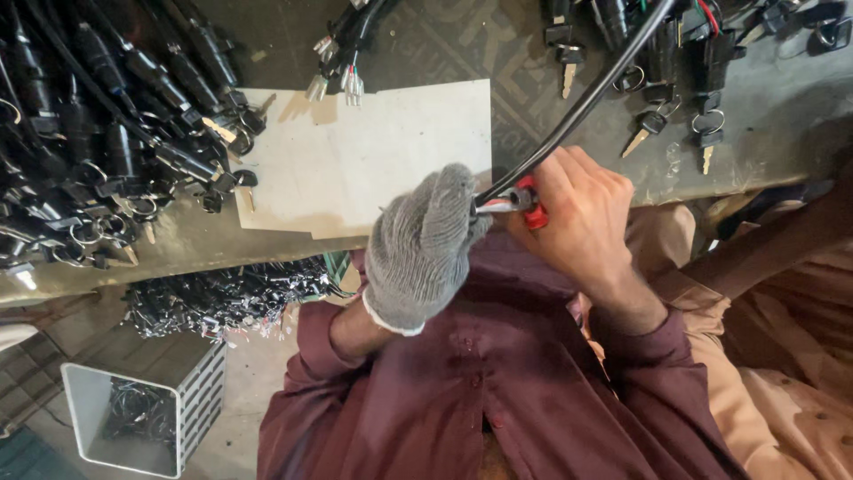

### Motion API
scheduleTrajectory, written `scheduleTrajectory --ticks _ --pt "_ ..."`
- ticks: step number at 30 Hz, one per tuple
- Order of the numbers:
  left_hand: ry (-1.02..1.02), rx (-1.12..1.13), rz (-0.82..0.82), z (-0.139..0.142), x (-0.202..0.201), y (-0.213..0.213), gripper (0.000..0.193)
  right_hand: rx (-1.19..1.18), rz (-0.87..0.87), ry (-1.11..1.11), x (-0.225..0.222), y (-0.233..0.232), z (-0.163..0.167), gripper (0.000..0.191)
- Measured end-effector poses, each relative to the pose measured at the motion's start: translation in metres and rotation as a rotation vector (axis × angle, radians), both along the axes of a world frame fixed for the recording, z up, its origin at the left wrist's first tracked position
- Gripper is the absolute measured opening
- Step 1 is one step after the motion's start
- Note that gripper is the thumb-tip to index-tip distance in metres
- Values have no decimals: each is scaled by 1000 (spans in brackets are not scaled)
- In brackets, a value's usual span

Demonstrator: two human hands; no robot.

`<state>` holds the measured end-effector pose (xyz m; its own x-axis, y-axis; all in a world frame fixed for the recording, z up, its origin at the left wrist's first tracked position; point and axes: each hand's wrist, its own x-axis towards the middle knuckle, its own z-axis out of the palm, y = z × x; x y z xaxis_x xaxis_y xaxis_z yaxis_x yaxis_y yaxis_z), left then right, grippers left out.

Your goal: The person strips the outer insulation from the end of a black cable using pliers, pulling away cut insulation to expose inner colored wires. They reposition the cable repeatedly, cut and remove sections of jacket, and place the finished cable with a pile of completed cables on the workbench.

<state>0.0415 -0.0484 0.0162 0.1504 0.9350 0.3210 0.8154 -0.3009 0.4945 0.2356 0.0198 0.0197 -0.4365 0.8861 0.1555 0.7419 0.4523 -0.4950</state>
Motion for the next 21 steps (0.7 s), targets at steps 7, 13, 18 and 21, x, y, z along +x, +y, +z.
scheduleTrajectory --ticks 7,13,18,21 --pt "215 33 24 6 -5 9 60 -66 -128 62 -13 -11 -15 31" --pt "255 26 2 30 -6 28 60 -168 -104 149 -14 -20 -14 34" --pt "-402 -343 -256 49 -20 36 67 0 -162 130 -23 7 -15 45" --pt "-825 -633 -387 48 -25 33 62 235 111 280 -20 22 -13 40"
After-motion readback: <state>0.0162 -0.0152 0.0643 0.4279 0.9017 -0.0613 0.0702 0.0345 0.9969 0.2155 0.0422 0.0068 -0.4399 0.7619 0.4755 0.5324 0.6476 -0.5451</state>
